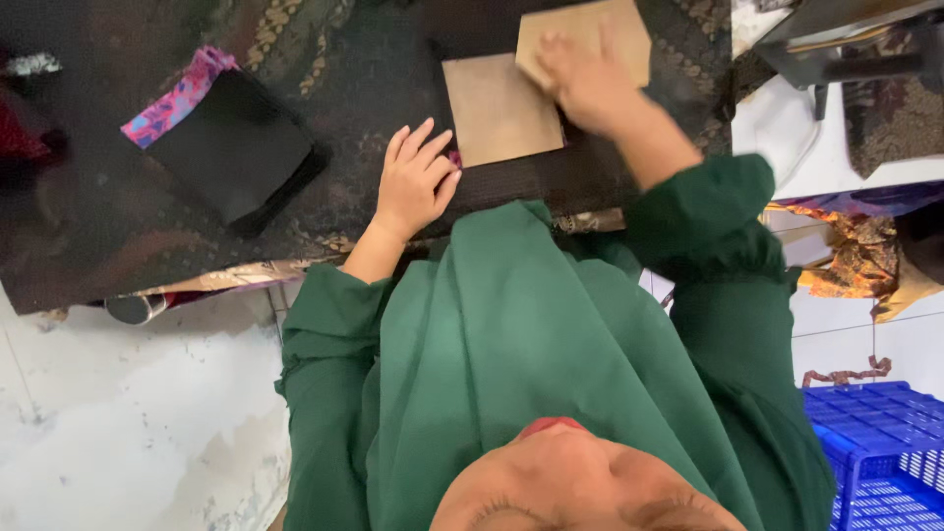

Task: The person irons small rectangular pieces of black fabric with a colorful patterned edge. They place a brown paper sheet over each piece, press it with an iron, then remove the paper and set the piece aside. The process is repeated for several pieces on a patterned table.

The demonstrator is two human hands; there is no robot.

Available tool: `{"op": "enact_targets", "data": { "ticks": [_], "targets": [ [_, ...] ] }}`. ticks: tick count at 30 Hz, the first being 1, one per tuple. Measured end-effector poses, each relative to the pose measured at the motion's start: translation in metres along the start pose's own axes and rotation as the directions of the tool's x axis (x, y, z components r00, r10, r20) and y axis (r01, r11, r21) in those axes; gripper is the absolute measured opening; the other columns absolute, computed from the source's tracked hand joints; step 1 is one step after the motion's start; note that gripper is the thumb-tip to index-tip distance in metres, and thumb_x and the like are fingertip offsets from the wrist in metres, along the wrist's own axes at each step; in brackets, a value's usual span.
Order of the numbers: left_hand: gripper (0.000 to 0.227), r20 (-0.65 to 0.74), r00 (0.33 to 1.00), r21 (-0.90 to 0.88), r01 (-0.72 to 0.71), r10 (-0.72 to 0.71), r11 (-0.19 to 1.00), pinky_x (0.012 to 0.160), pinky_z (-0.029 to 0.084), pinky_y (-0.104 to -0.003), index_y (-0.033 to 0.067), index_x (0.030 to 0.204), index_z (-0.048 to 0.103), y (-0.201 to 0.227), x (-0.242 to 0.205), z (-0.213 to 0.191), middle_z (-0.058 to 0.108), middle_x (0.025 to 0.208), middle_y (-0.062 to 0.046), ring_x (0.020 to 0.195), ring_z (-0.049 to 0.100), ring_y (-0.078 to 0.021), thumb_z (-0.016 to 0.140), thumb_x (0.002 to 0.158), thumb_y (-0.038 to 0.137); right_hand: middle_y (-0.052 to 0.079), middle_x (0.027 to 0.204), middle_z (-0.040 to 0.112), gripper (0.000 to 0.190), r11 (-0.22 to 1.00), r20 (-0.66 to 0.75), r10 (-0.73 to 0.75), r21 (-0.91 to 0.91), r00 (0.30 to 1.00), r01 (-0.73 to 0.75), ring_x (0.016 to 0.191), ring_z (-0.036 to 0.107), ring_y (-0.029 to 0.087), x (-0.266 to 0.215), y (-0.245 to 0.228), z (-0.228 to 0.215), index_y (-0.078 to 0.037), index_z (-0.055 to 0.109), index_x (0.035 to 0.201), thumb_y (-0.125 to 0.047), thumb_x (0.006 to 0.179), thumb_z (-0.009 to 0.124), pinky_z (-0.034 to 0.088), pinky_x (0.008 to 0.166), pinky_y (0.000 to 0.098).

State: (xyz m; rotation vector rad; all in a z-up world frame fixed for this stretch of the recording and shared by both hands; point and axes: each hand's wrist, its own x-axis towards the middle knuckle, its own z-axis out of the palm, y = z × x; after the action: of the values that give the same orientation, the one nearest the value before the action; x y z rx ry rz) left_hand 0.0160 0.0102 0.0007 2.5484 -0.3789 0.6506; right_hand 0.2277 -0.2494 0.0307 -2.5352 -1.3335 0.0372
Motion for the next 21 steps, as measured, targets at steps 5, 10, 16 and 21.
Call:
{"op": "enact_targets", "data": {
  "ticks": [5,10,16,21],
  "targets": [
    [0.013,0.035,0.999,-0.004,0.025,-0.025,1.000,0.122,0.032,-0.056,0.0095,0.095,0.067,-0.001,-0.009,0.008,0.067,0.137,-0.010,0.140,0.052,-0.0327,0.074,0.096,0.020,0.018,0.160,0.048,0.056,0.997,-0.026,0.056,0.045,0.998,-0.054,0.149,0.043,0.034,-0.065,-0.017,0.042,-0.004,0.050,0.153,-0.011,0.099,0.063,0.020,0.124,0.0613],
    [0.012,0.044,0.998,-0.023,0.054,-0.053,0.998,0.121,0.031,-0.057,0.0102,0.096,0.066,0.001,-0.005,0.007,0.068,0.134,-0.010,0.138,0.053,-0.0324,0.074,0.095,0.019,0.020,0.162,0.047,0.073,0.999,-0.062,-0.002,0.034,0.998,0.004,0.152,0.041,0.035,-0.092,-0.051,0.048,0.000,0.048,0.154,0.000,0.082,0.060,0.024,0.126,0.0562],
    [0.012,0.040,0.994,-0.104,0.104,-0.100,0.989,0.119,0.034,-0.056,0.0109,0.103,0.070,-0.001,0.000,0.003,0.068,0.132,-0.010,0.135,0.054,-0.0350,0.073,0.093,0.017,0.010,0.152,0.059,0.076,0.998,-0.127,-0.059,0.029,0.990,0.063,0.144,0.055,0.028,-0.090,-0.046,0.014,-0.010,0.055,0.150,0.006,0.075,0.059,0.024,0.126,0.0568],
    [0.013,0.106,0.971,-0.230,0.234,-0.215,0.945,0.116,0.044,-0.052,0.0091,0.112,0.069,-0.016,-0.004,0.015,0.070,0.130,-0.008,0.133,0.060,-0.0345,0.069,0.100,0.012,0.012,0.152,0.059,0.064,0.968,-0.388,-0.052,-0.247,0.920,-0.050,0.145,0.059,0.033,-0.067,-0.005,-0.041,-0.007,0.052,0.154,0.004,0.092,0.064,0.027,0.127,0.0589]
  ]
}}
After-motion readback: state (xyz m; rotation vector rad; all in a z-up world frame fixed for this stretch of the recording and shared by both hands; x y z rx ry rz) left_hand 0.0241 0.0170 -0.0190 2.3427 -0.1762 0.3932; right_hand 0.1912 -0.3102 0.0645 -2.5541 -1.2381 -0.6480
